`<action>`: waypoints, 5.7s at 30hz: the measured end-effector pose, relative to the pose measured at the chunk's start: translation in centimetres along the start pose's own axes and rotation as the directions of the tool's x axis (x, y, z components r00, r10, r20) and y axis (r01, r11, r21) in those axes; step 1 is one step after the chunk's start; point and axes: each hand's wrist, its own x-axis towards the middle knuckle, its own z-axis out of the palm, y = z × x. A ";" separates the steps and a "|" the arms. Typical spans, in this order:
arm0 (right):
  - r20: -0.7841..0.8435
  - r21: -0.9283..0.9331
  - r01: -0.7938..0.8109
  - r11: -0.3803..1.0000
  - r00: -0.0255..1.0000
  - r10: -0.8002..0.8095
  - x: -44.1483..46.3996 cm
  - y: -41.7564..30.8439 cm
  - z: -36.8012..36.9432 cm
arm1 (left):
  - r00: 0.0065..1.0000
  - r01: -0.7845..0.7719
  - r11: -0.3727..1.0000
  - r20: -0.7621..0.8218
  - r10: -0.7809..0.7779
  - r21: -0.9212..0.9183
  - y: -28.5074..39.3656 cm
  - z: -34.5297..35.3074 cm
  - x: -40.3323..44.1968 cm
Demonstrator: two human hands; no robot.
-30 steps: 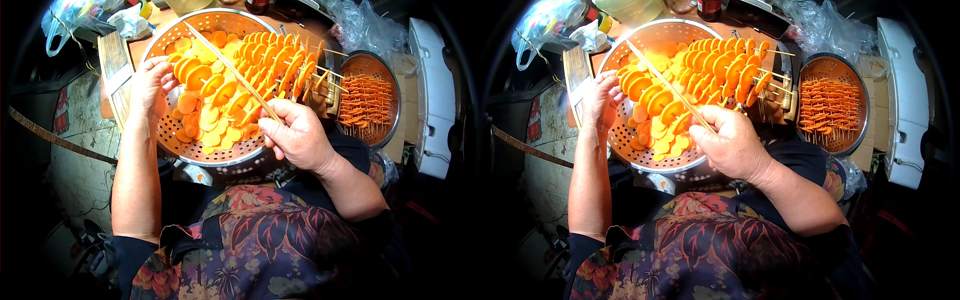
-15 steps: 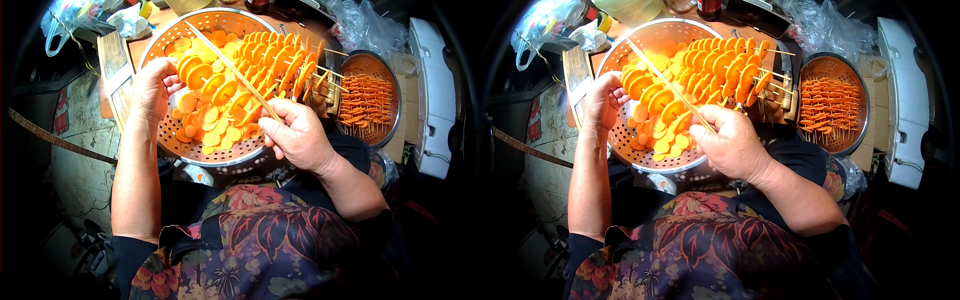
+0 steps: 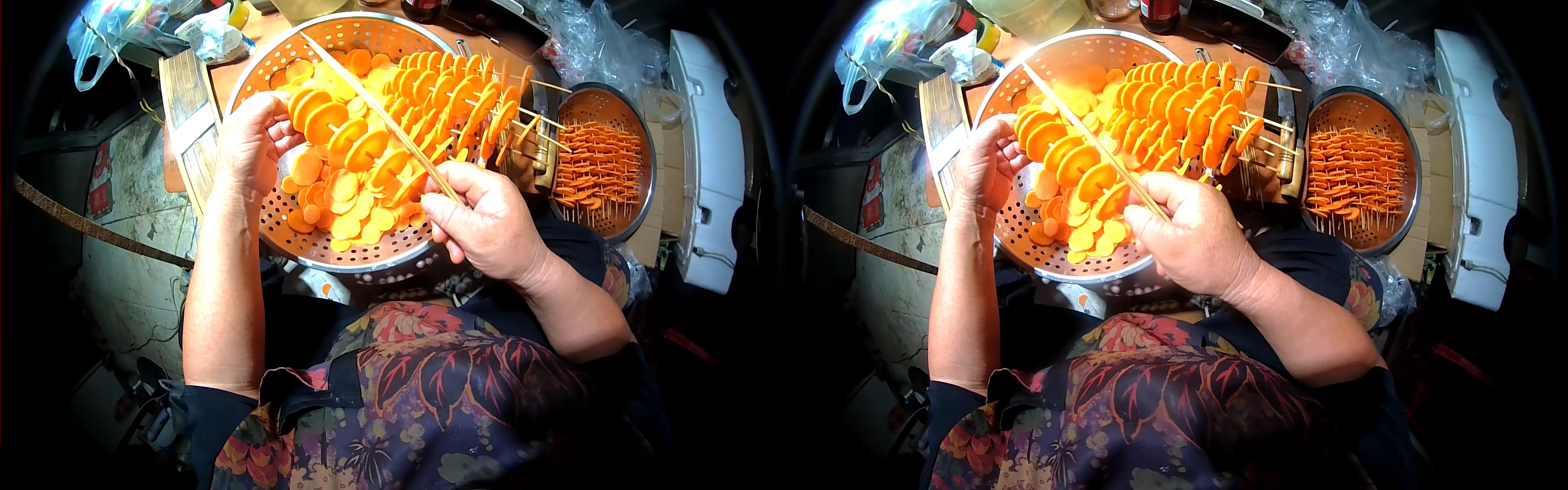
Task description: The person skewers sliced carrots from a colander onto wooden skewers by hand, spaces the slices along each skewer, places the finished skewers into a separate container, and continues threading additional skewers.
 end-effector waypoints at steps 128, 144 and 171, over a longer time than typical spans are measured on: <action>-0.001 0.083 -0.025 0.996 1.000 0.025 -0.4 -0.2 -1.1 | 0.978 -0.069 0.301 0.124 -0.168 0.951 -4.1 1.0 -0.7; 0.087 0.058 -0.057 0.997 0.995 0.052 0.1 0.4 -1.0 | 0.998 0.038 0.999 -0.057 -0.039 -0.032 -1.9 -2.1 1.3; 0.069 0.024 -0.029 0.999 0.997 0.027 -0.1 0.5 -1.2 | 1.000 -0.008 0.999 -0.016 0.007 -0.033 -1.1 -0.1 -0.4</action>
